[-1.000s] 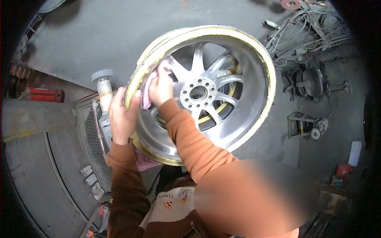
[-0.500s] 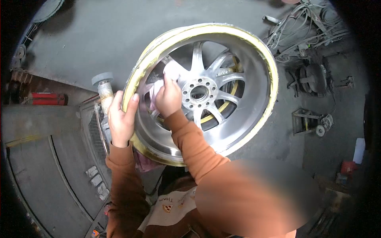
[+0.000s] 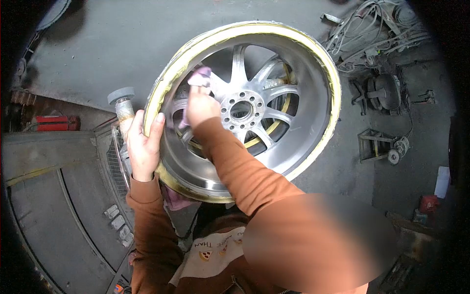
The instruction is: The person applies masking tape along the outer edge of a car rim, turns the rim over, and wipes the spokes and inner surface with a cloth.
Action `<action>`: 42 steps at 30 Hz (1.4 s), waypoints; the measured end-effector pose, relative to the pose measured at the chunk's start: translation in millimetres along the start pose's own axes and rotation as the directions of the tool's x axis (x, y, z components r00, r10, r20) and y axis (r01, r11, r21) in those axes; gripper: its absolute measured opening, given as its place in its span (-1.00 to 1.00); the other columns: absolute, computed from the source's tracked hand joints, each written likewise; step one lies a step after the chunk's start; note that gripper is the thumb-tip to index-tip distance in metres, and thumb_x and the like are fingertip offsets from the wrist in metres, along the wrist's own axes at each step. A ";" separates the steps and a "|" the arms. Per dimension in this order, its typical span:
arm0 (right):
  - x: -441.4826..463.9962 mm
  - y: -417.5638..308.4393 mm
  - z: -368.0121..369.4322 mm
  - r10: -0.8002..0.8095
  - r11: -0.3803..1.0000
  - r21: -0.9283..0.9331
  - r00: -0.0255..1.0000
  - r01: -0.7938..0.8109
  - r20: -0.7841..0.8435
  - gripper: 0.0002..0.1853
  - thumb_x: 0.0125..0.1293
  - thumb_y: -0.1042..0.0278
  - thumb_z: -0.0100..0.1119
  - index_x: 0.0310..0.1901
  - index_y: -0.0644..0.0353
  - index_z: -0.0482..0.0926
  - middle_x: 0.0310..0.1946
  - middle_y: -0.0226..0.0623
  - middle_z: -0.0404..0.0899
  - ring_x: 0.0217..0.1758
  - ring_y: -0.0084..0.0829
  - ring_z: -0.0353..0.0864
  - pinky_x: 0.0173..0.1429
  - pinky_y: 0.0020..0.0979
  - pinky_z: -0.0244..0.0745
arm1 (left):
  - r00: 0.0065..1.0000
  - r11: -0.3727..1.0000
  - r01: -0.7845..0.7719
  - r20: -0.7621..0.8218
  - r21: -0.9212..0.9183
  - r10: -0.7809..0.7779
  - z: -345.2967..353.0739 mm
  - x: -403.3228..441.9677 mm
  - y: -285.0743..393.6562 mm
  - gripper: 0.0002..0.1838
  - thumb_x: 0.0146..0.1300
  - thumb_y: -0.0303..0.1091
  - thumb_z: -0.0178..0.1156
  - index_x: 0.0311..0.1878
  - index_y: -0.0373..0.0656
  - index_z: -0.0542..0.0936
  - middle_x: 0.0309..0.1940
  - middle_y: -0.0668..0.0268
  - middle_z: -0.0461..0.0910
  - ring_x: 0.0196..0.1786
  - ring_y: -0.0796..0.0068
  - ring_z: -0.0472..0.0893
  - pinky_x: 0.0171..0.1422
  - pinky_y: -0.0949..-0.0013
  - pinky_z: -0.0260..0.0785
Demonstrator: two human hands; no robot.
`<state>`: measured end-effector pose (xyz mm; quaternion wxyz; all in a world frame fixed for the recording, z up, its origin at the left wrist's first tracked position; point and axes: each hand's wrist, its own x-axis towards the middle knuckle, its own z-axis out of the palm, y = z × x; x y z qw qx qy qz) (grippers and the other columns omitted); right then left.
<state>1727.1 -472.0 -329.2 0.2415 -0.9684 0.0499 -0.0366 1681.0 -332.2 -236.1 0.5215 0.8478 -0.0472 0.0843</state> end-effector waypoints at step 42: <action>1.7 5.8 9.5 -0.028 0.966 0.237 0.959 0.098 -0.281 -0.72 0.20 0.44 -0.02 -0.07 0.26 0.53 -0.24 0.06 0.54 -0.30 0.00 0.60 -0.20 -0.05 0.51 | 0.993 0.994 0.073 0.083 0.084 -0.079 -6.1 0.3 1.7 -0.64 0.30 -0.20 0.13 -0.03 -0.34 0.53 -0.28 0.16 0.55 -0.21 0.46 0.49 -0.03 0.40 0.30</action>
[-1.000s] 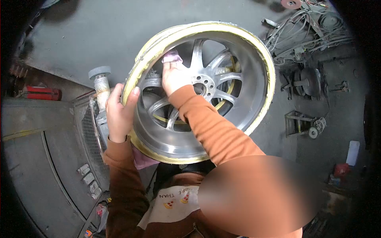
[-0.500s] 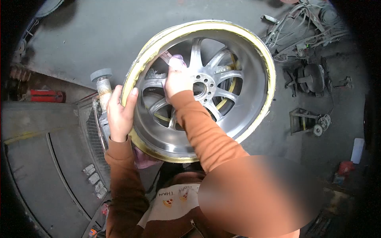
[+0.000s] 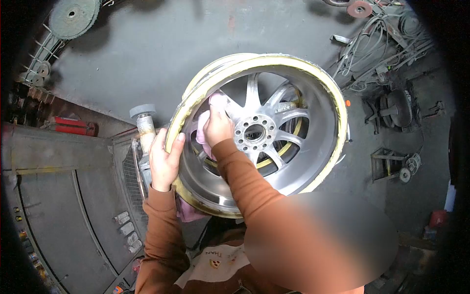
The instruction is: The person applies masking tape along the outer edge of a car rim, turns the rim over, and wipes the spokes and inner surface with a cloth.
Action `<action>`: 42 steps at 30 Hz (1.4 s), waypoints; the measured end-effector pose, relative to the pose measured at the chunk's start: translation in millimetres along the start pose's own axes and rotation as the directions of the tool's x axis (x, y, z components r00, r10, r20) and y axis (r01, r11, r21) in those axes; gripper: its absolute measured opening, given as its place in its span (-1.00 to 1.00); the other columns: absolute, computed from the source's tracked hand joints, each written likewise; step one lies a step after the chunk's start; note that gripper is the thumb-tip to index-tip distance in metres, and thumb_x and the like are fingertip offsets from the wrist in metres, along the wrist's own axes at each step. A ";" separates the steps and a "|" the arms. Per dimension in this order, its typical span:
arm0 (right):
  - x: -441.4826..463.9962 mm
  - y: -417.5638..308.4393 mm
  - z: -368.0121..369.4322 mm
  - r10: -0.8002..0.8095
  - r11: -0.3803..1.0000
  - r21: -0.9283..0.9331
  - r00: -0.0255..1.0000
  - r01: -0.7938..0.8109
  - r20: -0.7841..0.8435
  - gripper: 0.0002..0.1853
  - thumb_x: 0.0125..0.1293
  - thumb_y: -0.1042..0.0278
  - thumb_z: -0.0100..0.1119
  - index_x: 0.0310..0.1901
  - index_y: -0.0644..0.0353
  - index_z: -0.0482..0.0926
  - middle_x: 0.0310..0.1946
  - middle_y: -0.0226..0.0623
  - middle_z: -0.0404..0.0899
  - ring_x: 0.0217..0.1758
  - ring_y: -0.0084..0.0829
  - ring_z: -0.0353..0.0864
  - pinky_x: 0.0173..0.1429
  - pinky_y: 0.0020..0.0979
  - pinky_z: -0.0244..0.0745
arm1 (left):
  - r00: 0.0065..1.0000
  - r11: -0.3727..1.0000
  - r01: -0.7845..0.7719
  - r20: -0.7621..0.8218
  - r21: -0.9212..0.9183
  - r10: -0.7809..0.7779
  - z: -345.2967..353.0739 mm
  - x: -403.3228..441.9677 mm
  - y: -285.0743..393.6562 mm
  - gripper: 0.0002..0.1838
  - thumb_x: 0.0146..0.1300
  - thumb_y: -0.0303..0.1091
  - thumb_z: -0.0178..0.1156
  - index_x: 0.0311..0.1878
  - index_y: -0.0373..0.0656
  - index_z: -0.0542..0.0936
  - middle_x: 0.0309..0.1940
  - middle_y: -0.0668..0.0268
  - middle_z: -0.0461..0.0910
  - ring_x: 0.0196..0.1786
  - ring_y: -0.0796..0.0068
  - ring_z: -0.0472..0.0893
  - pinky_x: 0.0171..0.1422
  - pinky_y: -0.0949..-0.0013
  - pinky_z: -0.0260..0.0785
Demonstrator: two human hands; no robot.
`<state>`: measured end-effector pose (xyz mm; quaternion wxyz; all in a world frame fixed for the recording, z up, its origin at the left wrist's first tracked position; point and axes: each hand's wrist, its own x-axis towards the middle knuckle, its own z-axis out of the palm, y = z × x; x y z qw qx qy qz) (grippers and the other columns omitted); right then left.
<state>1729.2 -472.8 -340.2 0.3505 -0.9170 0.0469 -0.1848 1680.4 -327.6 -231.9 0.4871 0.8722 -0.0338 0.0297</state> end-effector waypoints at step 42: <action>5.1 -1.1 -19.8 0.042 0.869 -0.476 0.937 0.136 0.345 -0.70 0.21 0.39 0.00 -0.04 0.32 0.46 -0.17 -0.02 0.59 -0.20 -0.16 0.66 -0.11 -0.24 0.57 | 0.981 0.981 -0.158 -0.132 -0.115 0.143 1.4 -3.3 -2.3 -0.66 0.22 -0.18 0.21 -0.31 -0.34 0.45 -0.46 0.00 0.47 -0.36 0.01 0.49 -0.23 0.15 0.32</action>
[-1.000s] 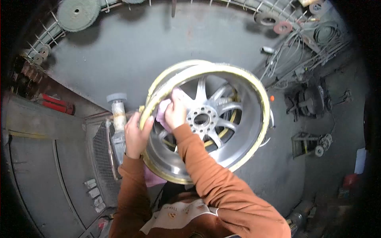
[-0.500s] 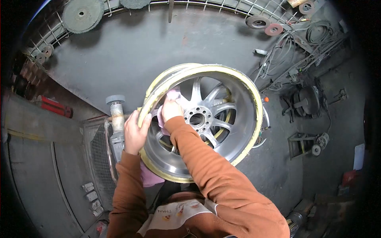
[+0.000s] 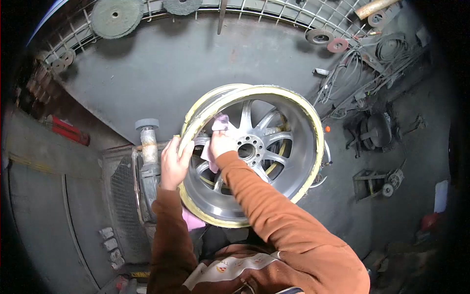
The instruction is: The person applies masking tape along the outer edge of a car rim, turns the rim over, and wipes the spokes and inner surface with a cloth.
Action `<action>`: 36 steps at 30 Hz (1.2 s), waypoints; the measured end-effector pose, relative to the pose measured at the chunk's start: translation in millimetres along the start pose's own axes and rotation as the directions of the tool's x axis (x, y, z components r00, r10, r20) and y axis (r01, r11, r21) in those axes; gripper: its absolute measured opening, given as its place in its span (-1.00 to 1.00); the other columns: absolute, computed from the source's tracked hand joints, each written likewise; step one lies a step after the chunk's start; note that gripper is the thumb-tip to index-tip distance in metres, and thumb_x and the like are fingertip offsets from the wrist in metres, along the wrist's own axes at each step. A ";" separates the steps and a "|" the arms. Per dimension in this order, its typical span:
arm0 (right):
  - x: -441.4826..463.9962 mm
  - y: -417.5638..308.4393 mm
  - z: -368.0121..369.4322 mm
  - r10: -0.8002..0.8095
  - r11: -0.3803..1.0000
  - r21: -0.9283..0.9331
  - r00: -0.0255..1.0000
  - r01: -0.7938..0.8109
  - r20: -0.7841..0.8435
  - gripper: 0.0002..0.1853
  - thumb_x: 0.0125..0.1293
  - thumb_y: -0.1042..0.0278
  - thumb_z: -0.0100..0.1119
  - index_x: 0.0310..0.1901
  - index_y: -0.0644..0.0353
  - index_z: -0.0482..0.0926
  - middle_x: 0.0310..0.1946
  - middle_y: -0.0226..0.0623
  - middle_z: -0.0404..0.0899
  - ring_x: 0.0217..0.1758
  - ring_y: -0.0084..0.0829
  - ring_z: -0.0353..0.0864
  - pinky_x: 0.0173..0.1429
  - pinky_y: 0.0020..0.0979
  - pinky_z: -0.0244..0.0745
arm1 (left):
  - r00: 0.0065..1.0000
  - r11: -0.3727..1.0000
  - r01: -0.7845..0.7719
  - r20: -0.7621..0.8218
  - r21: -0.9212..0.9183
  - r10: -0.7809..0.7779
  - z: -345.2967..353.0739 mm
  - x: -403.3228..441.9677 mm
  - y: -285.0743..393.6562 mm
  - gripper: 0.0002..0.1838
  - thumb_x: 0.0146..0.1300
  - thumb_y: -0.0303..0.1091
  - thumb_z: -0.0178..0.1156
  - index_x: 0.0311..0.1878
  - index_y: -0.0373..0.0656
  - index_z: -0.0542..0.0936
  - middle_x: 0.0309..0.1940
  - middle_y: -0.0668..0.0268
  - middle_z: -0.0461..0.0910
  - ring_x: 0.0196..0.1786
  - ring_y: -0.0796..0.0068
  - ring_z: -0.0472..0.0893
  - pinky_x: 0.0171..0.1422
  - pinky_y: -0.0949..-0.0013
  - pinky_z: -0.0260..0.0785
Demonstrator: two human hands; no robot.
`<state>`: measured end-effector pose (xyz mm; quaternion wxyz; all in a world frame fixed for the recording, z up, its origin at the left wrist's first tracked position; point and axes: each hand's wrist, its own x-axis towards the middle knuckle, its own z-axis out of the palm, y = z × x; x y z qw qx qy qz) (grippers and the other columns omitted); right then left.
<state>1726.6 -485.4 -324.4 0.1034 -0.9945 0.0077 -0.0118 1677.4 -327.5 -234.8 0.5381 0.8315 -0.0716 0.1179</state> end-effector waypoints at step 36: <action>-4.3 -24.4 13.5 -0.048 0.782 0.612 0.990 0.122 -0.136 -0.51 0.16 0.49 -0.11 0.18 0.33 0.37 0.03 0.21 0.47 0.14 0.05 0.45 0.26 -0.18 0.30 | 0.979 0.944 0.196 0.004 -0.266 -0.202 5.4 -4.3 -28.0 -0.55 0.15 0.02 0.26 -0.33 -0.26 0.50 -0.48 0.26 0.51 -0.37 0.57 0.40 -0.23 0.38 0.31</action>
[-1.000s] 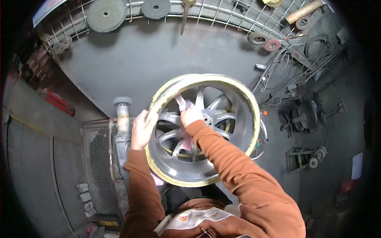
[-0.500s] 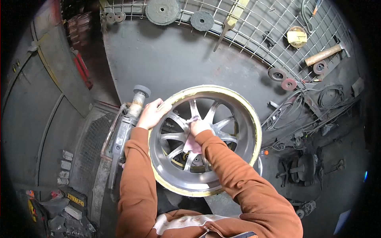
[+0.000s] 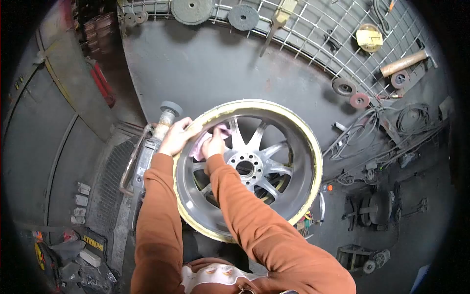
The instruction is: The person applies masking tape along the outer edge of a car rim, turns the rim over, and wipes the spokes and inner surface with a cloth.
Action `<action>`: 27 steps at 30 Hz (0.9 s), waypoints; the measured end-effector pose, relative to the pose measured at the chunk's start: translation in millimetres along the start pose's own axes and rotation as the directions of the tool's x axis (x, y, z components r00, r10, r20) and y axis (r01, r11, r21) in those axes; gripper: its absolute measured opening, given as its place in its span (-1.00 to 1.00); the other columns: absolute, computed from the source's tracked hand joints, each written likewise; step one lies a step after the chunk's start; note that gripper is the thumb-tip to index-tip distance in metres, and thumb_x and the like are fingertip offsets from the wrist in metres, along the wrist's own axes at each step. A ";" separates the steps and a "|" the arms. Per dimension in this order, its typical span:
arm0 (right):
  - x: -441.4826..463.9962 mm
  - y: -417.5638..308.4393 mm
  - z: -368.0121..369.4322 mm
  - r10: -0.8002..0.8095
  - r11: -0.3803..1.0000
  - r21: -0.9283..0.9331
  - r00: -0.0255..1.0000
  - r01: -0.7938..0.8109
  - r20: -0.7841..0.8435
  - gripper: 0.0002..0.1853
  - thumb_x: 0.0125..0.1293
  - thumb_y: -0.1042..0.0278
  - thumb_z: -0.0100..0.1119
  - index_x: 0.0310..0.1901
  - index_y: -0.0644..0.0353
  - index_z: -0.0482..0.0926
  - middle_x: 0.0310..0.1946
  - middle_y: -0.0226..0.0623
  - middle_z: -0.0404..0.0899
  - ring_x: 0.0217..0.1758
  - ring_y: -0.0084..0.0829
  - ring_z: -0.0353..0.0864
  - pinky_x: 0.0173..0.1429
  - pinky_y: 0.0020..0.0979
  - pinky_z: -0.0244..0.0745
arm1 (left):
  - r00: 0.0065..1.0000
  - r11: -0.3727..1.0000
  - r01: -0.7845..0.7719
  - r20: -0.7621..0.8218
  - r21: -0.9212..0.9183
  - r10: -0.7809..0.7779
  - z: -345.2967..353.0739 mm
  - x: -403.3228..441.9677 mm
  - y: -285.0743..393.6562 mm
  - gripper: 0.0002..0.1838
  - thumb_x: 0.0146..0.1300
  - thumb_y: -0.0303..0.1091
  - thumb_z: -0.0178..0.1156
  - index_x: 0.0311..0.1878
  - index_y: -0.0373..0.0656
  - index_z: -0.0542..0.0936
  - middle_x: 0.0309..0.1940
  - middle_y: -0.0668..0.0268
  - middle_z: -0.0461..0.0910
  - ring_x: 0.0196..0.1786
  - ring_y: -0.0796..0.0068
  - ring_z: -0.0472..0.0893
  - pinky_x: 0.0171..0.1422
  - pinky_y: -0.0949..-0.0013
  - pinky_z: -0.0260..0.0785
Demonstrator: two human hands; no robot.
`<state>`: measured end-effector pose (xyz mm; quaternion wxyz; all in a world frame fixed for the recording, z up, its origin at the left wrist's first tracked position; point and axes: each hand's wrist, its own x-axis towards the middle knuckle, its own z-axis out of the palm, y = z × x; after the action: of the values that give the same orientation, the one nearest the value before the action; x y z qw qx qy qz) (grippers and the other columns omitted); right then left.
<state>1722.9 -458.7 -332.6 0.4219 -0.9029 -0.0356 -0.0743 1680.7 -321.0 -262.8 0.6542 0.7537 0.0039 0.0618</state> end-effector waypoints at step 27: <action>9.3 23.3 -49.1 -0.067 0.706 -0.661 0.954 0.253 0.293 -0.62 0.28 0.43 -0.19 0.09 0.37 0.38 -0.09 0.07 0.56 0.13 -0.05 0.48 0.23 -0.21 0.34 | 0.999 0.995 -0.038 -0.017 0.093 0.039 0.0 3.7 -7.4 -0.49 0.16 0.09 0.23 -0.41 -0.27 0.44 -0.56 0.31 0.40 -0.42 0.55 0.31 -0.29 0.38 0.26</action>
<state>1730.0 -511.4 -317.7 0.0381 -0.9899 -0.1364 -0.0058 1685.0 -319.6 -269.7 0.6172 0.7825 -0.0014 0.0814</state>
